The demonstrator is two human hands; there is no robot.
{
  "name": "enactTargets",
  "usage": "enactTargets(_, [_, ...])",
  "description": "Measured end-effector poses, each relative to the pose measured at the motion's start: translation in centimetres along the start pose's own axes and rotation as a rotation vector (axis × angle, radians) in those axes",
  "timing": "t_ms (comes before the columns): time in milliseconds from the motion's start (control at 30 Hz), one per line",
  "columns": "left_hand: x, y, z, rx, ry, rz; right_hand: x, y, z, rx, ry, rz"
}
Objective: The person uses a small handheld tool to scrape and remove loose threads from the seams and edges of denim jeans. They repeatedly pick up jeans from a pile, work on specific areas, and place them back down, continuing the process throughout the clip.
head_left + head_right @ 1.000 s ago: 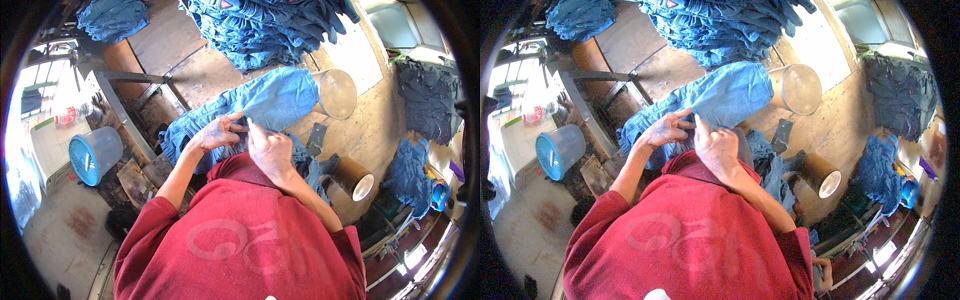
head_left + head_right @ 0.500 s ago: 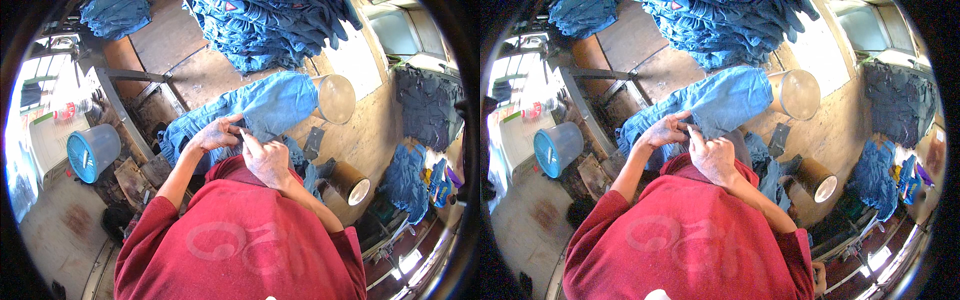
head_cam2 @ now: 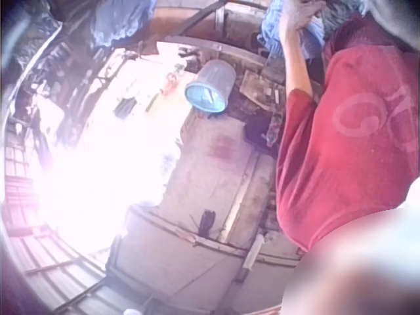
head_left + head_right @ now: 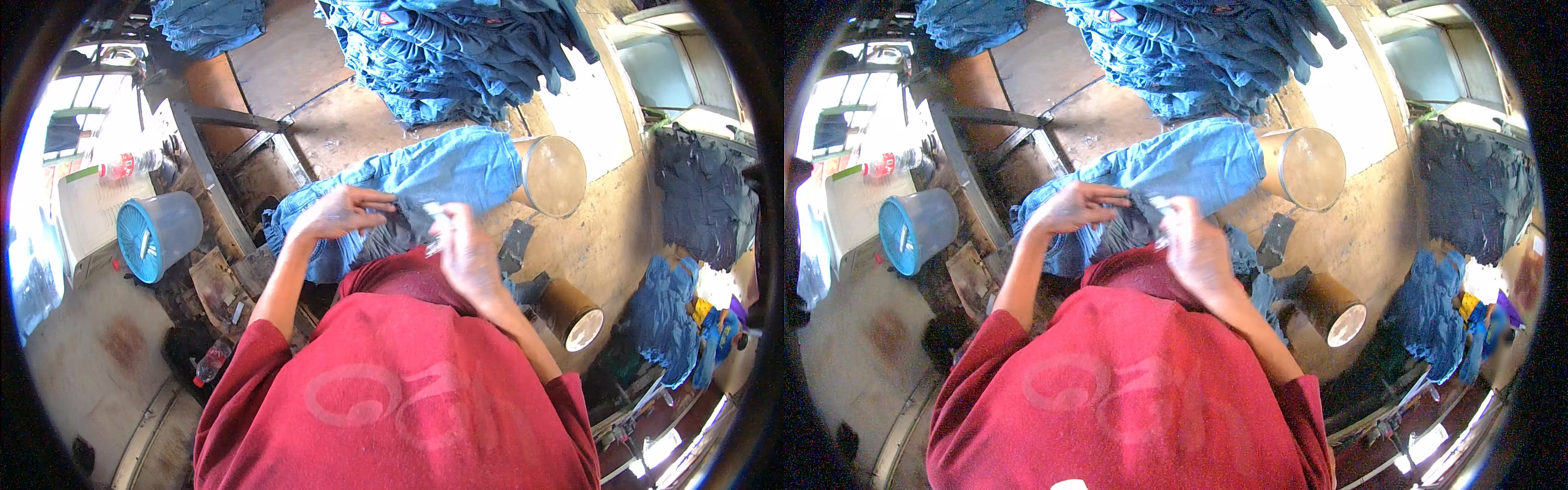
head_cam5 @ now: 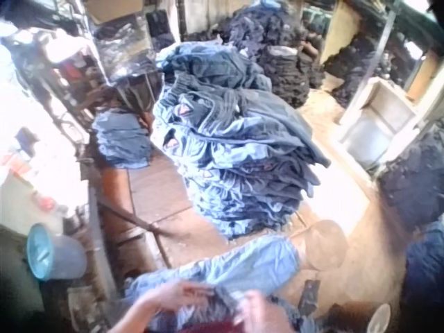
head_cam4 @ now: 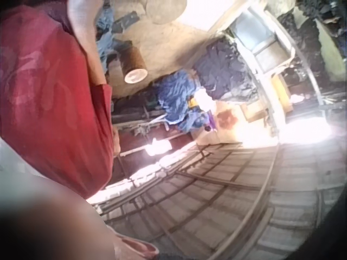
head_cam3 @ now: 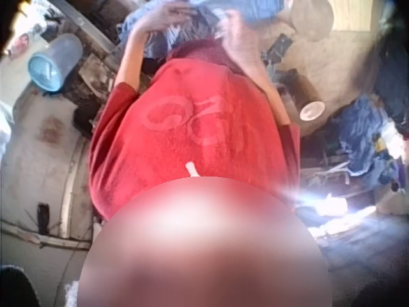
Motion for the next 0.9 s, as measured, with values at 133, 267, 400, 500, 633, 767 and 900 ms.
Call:
enactTargets(133, [-8.1, -3.3, -5.7, 0.084, -0.892, 0.362, -6.4, -10.2, 2.1, 0.354, -0.279, 0.155])
enactTargets(267, [-1.2, -5.1, -5.2, 0.610, -0.771, 0.753, -10.8, -15.4, 3.0, 0.476, -0.323, 0.178])
enactTargets(400, [4.1, -2.4, -0.7, 0.654, -0.630, 0.820, -10.1, -14.2, 5.3, 0.372, -0.117, 0.036])
enactTargets(500, [3.0, -0.9, 1.0, 0.594, -0.619, 0.751, -7.1, -12.2, 6.6, 0.238, 0.081, 0.076])
enactTargets(633, [0.3, -0.4, 0.9, 0.508, -0.701, 0.443, -3.7, -10.5, 7.8, 0.103, 0.137, 0.191])
enactTargets(767, [0.2, -0.6, 1.0, 0.371, -0.723, 0.261, 1.9, -10.3, 8.5, 0.236, 0.353, 0.178])
enactTargets(900, [0.2, -1.1, 0.5, 0.386, -0.752, 0.333, 5.4, -7.9, 9.3, 0.089, 0.507, 0.087])
Point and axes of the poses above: each hand's wrist, its own z-axis towards the middle knuckle, its own x-axis out of the palm, y = z × x, the point moved 7 cm from there along z, towards the middle knuckle, and after that the axes turned 4 degrees about -y, right-handed, at the moved point
